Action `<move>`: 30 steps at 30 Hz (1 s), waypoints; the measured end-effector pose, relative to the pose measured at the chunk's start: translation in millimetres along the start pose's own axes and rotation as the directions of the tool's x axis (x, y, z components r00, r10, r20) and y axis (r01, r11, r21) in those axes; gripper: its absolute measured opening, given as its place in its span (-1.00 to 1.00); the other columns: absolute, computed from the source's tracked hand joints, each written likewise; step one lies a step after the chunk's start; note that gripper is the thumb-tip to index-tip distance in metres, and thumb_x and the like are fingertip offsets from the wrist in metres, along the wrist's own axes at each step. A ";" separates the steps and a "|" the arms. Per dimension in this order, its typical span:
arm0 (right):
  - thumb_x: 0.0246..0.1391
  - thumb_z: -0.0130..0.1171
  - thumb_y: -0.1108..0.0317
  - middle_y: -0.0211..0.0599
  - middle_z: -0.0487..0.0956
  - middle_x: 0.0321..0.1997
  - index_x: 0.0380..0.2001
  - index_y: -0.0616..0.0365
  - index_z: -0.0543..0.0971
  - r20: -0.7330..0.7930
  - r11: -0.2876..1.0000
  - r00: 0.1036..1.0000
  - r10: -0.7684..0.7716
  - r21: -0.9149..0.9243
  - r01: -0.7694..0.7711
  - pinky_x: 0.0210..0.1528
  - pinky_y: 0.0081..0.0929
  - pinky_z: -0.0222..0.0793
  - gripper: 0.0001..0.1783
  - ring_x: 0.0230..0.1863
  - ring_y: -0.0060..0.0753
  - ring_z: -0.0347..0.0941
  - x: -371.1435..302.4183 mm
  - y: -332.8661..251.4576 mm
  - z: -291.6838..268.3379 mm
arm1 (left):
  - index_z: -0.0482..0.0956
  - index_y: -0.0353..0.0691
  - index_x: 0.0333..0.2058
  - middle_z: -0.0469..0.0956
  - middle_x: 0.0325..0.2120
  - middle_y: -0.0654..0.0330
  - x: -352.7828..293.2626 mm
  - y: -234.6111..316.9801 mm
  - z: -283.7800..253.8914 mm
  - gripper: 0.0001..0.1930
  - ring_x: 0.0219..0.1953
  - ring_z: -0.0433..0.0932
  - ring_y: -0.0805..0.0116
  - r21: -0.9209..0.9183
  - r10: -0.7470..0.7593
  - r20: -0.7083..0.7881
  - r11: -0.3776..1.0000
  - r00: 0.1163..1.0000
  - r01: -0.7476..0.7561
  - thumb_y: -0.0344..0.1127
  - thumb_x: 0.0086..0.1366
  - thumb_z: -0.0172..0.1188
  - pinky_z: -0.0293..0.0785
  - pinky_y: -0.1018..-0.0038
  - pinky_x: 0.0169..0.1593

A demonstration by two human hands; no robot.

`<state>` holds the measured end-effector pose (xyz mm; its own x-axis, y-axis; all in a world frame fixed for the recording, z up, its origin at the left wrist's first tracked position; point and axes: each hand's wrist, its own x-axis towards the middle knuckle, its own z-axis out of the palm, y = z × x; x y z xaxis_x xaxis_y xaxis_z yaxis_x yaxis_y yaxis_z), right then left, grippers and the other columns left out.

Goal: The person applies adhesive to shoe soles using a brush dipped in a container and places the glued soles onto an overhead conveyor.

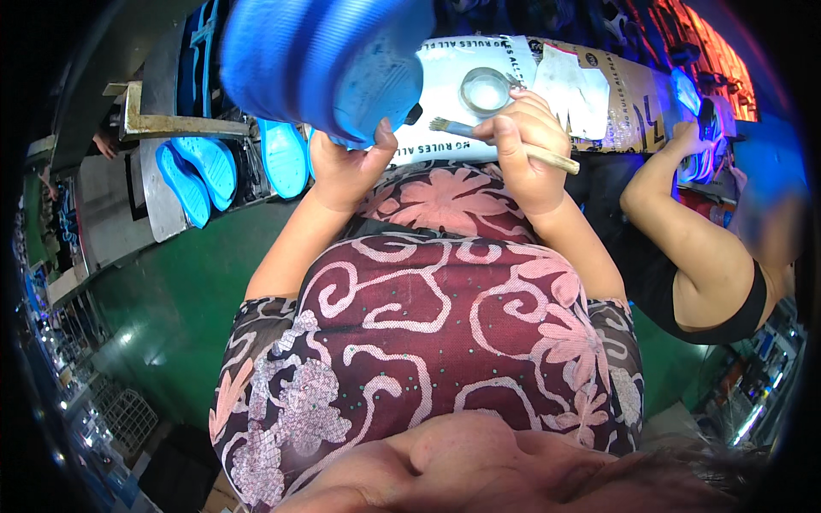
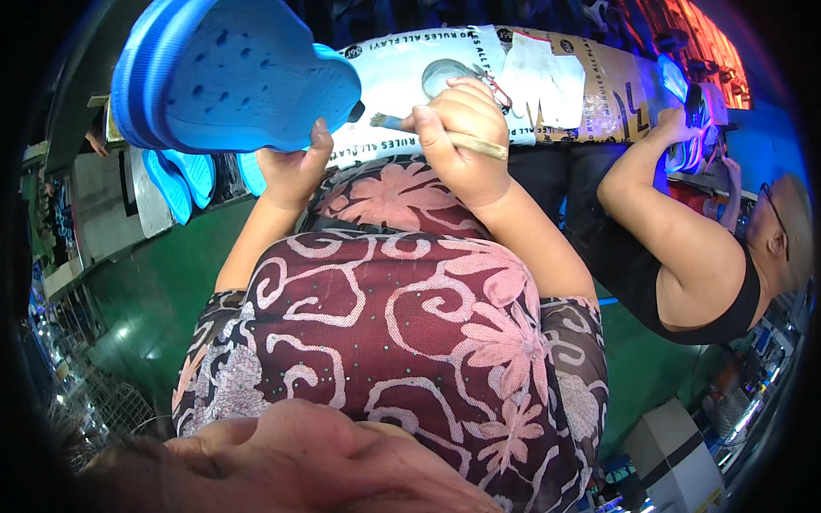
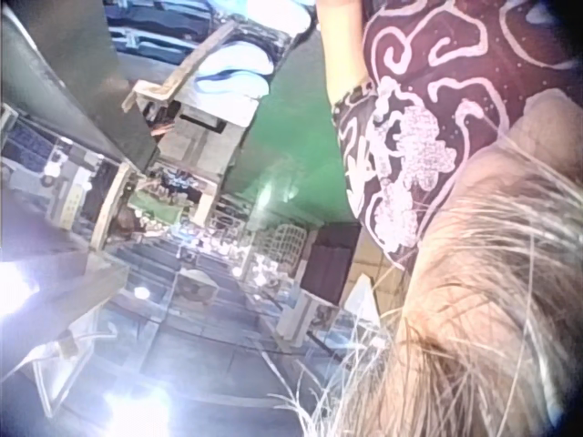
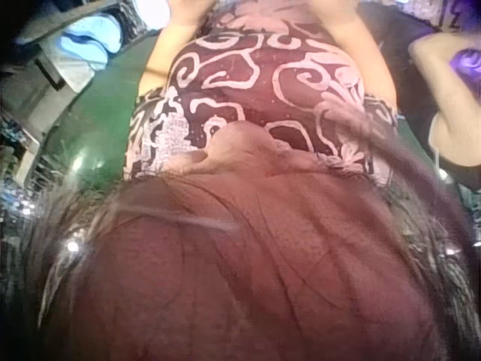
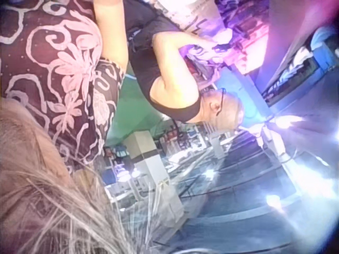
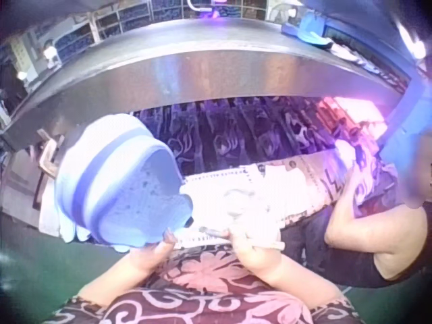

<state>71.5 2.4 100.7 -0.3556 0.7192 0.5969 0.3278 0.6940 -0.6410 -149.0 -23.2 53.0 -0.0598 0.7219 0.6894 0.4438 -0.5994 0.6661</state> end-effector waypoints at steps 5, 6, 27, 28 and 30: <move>0.12 -0.12 0.38 -0.28 0.52 -0.62 -0.66 0.29 0.50 -0.181 0.977 0.965 0.191 0.127 -0.170 -0.03 -0.33 0.23 -0.65 -0.52 -0.39 0.40 -14.0 13.3 -9.8 | 0.24 -0.41 -0.06 0.42 -0.18 0.04 43.6 47.8 -23.3 -0.54 -0.16 0.44 0.29 -0.192 -0.297 -0.022 0.938 0.954 0.288 -0.56 0.03 0.12 0.31 0.41 -0.02; 0.13 -0.12 0.40 -0.26 0.52 -0.60 -0.64 0.32 0.50 -0.202 0.978 0.961 0.189 0.130 -0.165 -0.11 -0.42 0.27 -0.66 -0.50 -0.40 0.41 -20.4 18.0 -11.5 | 0.15 -0.38 0.00 0.42 -0.20 0.02 50.8 52.6 -24.4 -0.47 -0.24 0.49 0.28 -0.282 -0.291 -0.075 0.924 0.954 0.260 -0.53 0.04 0.13 0.42 0.40 -0.13; 0.17 -0.09 0.23 -0.30 0.51 -0.58 -0.58 0.29 0.50 -0.227 0.730 0.746 0.626 0.507 -0.458 -0.44 -0.63 0.28 -0.61 -0.55 -0.58 0.36 -52.4 34.2 -8.2 | 0.16 -0.34 0.11 0.48 -0.19 0.02 192.9 52.9 62.9 -0.41 -0.11 0.46 0.28 -0.524 -0.042 0.788 0.479 0.615 0.704 -0.16 0.18 0.10 0.35 0.40 0.00; 0.17 -0.09 0.24 -0.31 0.50 -0.57 -0.57 0.30 0.51 -0.209 0.721 0.748 0.630 0.516 -0.463 -0.44 -0.64 0.27 -0.62 -0.55 -0.59 0.35 -54.0 36.1 -7.3 | 0.19 -0.34 0.10 0.48 -0.18 0.03 171.0 42.5 48.5 -0.42 -0.11 0.46 0.30 -0.384 -0.148 0.809 0.601 0.569 0.701 -0.18 0.17 0.11 0.34 0.42 0.01; 0.17 -0.10 0.24 -0.32 0.50 -0.56 -0.56 0.30 0.51 -0.191 0.714 0.756 0.626 0.530 -0.458 -0.44 -0.64 0.27 -0.62 -0.55 -0.60 0.35 -55.1 35.3 -5.7 | 0.25 -0.32 0.07 0.48 -0.19 0.04 121.4 5.1 12.7 -0.46 -0.14 0.46 0.33 -0.149 -0.339 0.754 0.746 0.562 0.649 -0.24 0.15 0.13 0.33 0.45 0.00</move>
<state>107.7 -12.5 47.9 0.1031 0.9845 0.1421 -0.0668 0.1494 -0.9865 -142.7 65.8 136.5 0.4904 0.8699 -0.0526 0.1595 -0.0303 0.9867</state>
